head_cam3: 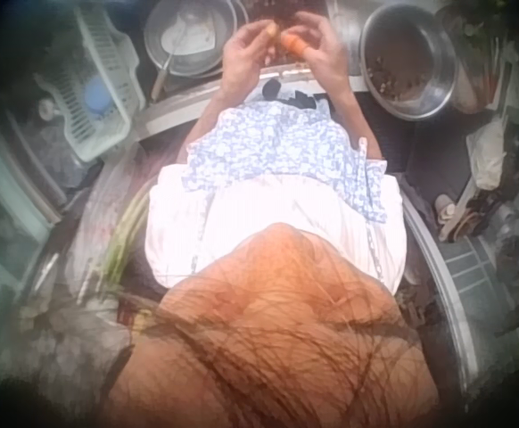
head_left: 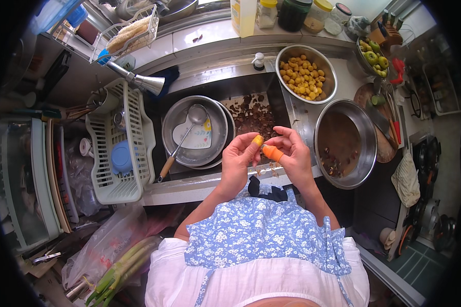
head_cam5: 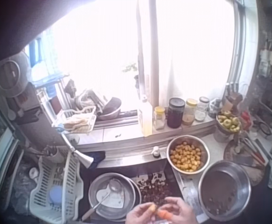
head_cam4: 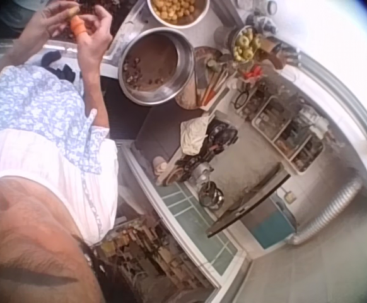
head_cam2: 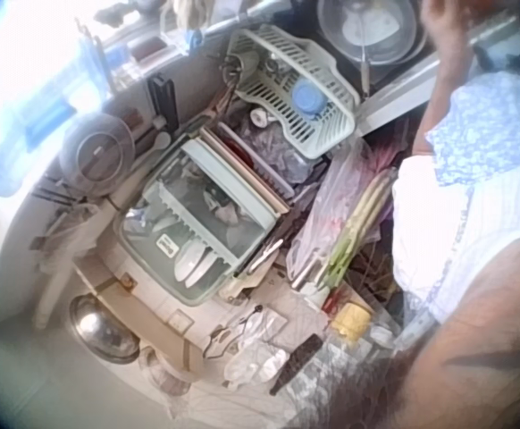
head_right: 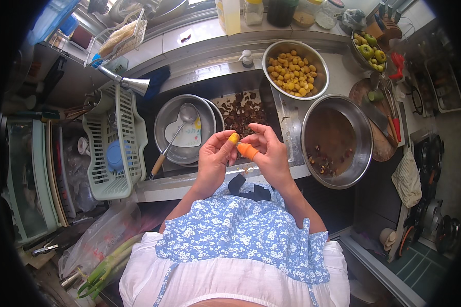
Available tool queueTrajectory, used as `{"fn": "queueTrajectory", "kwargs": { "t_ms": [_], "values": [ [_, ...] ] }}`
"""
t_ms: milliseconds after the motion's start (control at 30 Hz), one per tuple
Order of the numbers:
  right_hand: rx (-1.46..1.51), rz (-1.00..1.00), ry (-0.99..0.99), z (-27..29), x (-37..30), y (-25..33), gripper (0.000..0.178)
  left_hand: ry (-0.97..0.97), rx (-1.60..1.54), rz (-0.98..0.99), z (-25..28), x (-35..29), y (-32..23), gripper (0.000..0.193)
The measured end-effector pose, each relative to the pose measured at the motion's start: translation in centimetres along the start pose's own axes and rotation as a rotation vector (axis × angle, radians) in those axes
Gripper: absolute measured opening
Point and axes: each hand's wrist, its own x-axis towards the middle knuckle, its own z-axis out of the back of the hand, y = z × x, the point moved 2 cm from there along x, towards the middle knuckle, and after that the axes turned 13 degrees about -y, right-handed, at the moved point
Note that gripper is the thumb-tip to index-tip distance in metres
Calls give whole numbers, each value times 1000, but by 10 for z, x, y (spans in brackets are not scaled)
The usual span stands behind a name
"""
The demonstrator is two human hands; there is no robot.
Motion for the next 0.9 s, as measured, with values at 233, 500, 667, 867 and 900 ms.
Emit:
{"fn": "queueTrajectory", "kwargs": {
  "t_ms": [233,500,667,867,900],
  "values": [
    [-219,138,-29,-3,-2,9,51,78,195,-79,-5,-3,-2,23],
    [-228,257,-72,-4,-3,13,52,201,-42,155,6,9,4,24],
    [-161,113,-141,11,9,3,48,225,-215,235,5,9,-4,25],
    [-50,147,-41,3,7,1,43,228,-157,201,8,12,3,23],
    [-20,118,-21,2,6,-1,44,216,-136,186,8,11,4,23]
  ]
}}
